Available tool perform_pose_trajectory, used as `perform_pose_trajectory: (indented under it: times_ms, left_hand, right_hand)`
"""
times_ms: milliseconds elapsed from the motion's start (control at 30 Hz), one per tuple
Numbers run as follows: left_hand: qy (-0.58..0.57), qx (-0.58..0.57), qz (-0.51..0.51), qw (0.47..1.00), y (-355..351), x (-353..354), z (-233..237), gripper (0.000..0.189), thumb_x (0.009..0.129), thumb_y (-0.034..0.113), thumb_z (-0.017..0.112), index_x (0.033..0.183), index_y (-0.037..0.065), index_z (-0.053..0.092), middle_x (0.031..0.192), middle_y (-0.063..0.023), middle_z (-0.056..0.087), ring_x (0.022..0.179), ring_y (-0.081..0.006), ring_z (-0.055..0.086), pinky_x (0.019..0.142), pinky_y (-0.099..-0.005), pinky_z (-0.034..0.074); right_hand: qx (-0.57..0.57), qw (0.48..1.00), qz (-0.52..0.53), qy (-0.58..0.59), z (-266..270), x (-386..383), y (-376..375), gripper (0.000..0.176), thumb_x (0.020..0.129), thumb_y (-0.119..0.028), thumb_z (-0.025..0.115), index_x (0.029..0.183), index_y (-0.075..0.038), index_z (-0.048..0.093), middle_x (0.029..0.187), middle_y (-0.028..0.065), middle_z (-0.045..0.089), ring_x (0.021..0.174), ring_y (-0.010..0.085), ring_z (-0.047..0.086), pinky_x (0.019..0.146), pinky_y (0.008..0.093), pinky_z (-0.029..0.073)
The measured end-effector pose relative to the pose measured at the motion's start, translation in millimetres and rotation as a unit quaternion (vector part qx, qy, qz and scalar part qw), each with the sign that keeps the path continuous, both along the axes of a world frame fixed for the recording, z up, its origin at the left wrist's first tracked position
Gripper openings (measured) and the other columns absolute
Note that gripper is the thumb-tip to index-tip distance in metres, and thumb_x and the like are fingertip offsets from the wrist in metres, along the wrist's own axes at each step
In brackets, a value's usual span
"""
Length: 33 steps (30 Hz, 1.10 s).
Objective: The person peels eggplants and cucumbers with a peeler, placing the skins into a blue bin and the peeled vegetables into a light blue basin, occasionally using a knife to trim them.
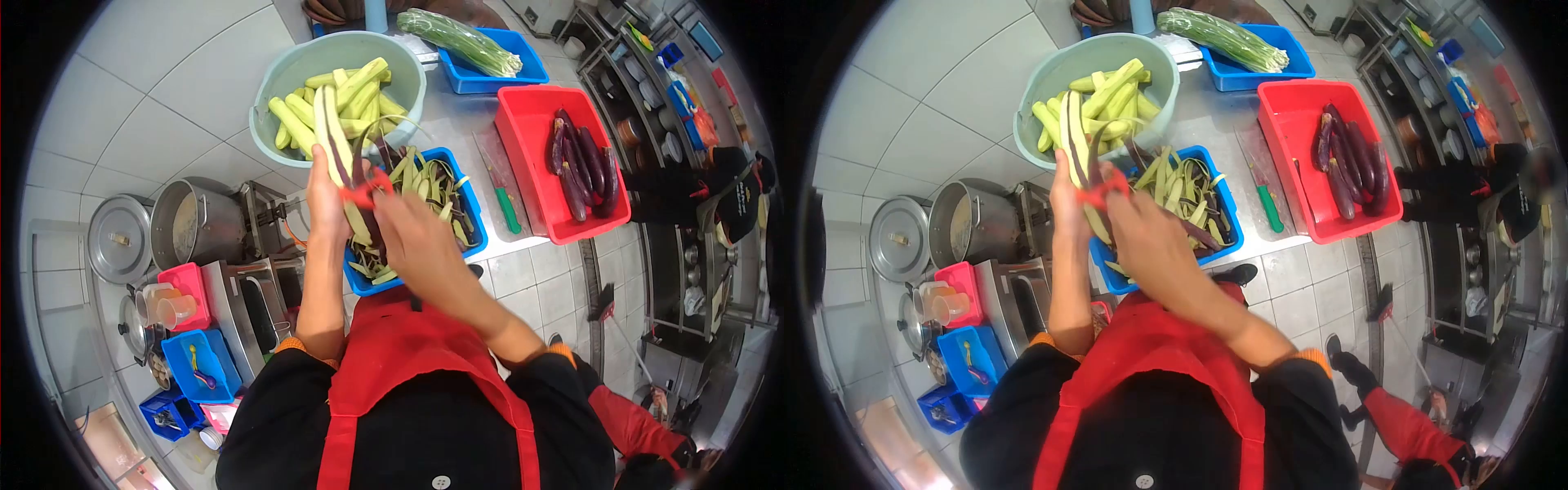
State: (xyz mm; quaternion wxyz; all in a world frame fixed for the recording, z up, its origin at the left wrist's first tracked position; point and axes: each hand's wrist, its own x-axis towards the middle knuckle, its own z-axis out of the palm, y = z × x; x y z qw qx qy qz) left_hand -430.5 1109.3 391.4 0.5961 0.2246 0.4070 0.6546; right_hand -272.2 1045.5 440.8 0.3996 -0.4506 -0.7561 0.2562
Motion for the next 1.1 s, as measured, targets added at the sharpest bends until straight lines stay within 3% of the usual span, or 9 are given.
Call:
perform_pose_trajectory:
  times_ms: [67, 167, 233, 367, 433, 500, 767, 1033, 1100]
  left_hand:
    - [-0.078, -0.076, 0.066, 0.992, 12.3, -9.9, 4.3, 0.052, 0.109, 0.045, 0.029, 0.125, 0.003, 0.057, 0.101, -0.0111, 0.063, 0.082, -0.0232, 0.063, 0.07, -0.0373, 0.054]
    - [-0.192, 0.011, 0.005, 0.981, 24.4, -41.5, -9.5, 0.054, 0.109, 0.046, 0.025, 0.122, 0.003, 0.056, 0.095, -0.0091, 0.059, 0.08, -0.0247, 0.055, 0.069, -0.0356, 0.05]
    - [-0.211, 0.007, 0.017, 0.977, 24.7, -38.3, -0.4, 0.056, 0.109, 0.048, 0.025, 0.128, 0.005, 0.054, 0.095, -0.0087, 0.057, 0.079, -0.024, 0.051, 0.068, -0.0353, 0.048]
    - [-0.104, 0.153, -0.129, 0.974, 8.2, -19.8, 4.8, 0.057, 0.108, 0.052, 0.021, 0.141, 0.011, 0.043, 0.094, -0.0061, 0.054, 0.074, -0.0202, 0.053, 0.066, -0.0337, 0.046]
    - [-0.015, 0.104, -0.103, 0.989, -5.5, -1.9, 11.2, 0.058, 0.108, 0.053, 0.02, 0.14, 0.01, 0.044, 0.095, -0.0065, 0.055, 0.075, -0.0182, 0.054, 0.066, -0.0319, 0.046]
    - [-0.022, 0.119, -0.213, 0.969, -7.6, -11.7, -12.6, 0.056, 0.109, 0.05, 0.023, 0.136, 0.006, 0.044, 0.099, -0.0077, 0.057, 0.079, -0.0168, 0.056, 0.068, -0.03, 0.048]
    - [0.184, 0.147, -0.11, 0.966, -29.3, -1.8, 2.6, 0.053, 0.11, 0.044, 0.028, 0.143, 0.004, 0.04, 0.106, -0.0072, 0.058, 0.087, -0.0146, 0.059, 0.078, -0.0303, 0.05]
    - [0.274, 0.118, -0.094, 0.95, -33.2, -7.6, 4.0, 0.056, 0.11, 0.043, 0.03, 0.146, 0.002, 0.039, 0.117, -0.0072, 0.059, 0.098, -0.0122, 0.057, 0.089, -0.0278, 0.047]
    - [0.217, 0.081, -0.104, 0.967, -33.8, -3.4, 0.8, 0.056, 0.11, 0.042, 0.031, 0.148, 0.002, 0.038, 0.13, -0.0094, 0.055, 0.113, -0.0146, 0.054, 0.099, -0.0292, 0.043]
  right_hand:
    - [-0.017, 0.998, 0.025, -0.054, -7.1, 11.0, -33.7, 0.03, 0.087, -0.003, 0.06, 0.117, -0.004, 0.056, 0.092, 0.0194, 0.057, 0.073, 0.041, 0.064, 0.061, 0.048, 0.055]
    - [-0.135, 0.982, 0.07, -0.114, -32.0, 24.0, -70.8, 0.023, 0.095, -0.005, 0.06, 0.117, -0.003, 0.06, 0.09, 0.0176, 0.057, 0.077, 0.039, 0.063, 0.059, 0.0457, 0.051]
    - [-0.109, 0.99, 0.046, -0.078, -31.6, 34.9, -65.1, 0.022, 0.094, -0.005, 0.061, 0.117, -0.003, 0.061, 0.089, 0.0172, 0.057, 0.076, 0.038, 0.063, 0.059, 0.0451, 0.05]
    - [0.013, 0.999, -0.023, 0.021, 3.3, 37.3, -23.0, 0.02, 0.093, -0.004, 0.064, 0.113, -0.003, 0.063, 0.087, 0.0162, 0.058, 0.071, 0.0351, 0.062, 0.06, 0.0423, 0.049]
    - [0.057, 0.998, -0.037, 0.012, 14.1, 33.0, 4.1, 0.022, 0.093, -0.007, 0.063, 0.115, -0.005, 0.061, 0.088, 0.0171, 0.058, 0.072, 0.0367, 0.063, 0.058, 0.0435, 0.051]
    - [0.099, 0.994, -0.048, 0.001, 27.2, 25.9, 27.7, 0.024, 0.093, -0.011, 0.062, 0.116, -0.006, 0.059, 0.088, 0.0181, 0.058, 0.072, 0.0382, 0.065, 0.057, 0.0448, 0.052]
    - [0.086, 0.995, -0.058, -0.007, 59.1, 4.7, 69.9, 0.015, 0.098, -0.016, 0.052, 0.107, -0.006, 0.057, 0.092, 0.0237, 0.059, 0.078, 0.0478, 0.063, 0.07, 0.0553, 0.052]
    - [0.113, 0.991, -0.068, 0.018, 34.7, -2.9, 62.8, 0.018, 0.098, -0.011, 0.057, 0.11, 0.0, 0.063, 0.086, 0.0211, 0.061, 0.077, 0.0407, 0.061, 0.068, 0.0477, 0.048]
    - [0.113, 0.99, -0.079, 0.018, 27.8, -2.1, 55.9, 0.017, 0.098, -0.01, 0.057, 0.111, 0.0, 0.062, 0.086, 0.0213, 0.061, 0.077, 0.0412, 0.06, 0.068, 0.0483, 0.047]
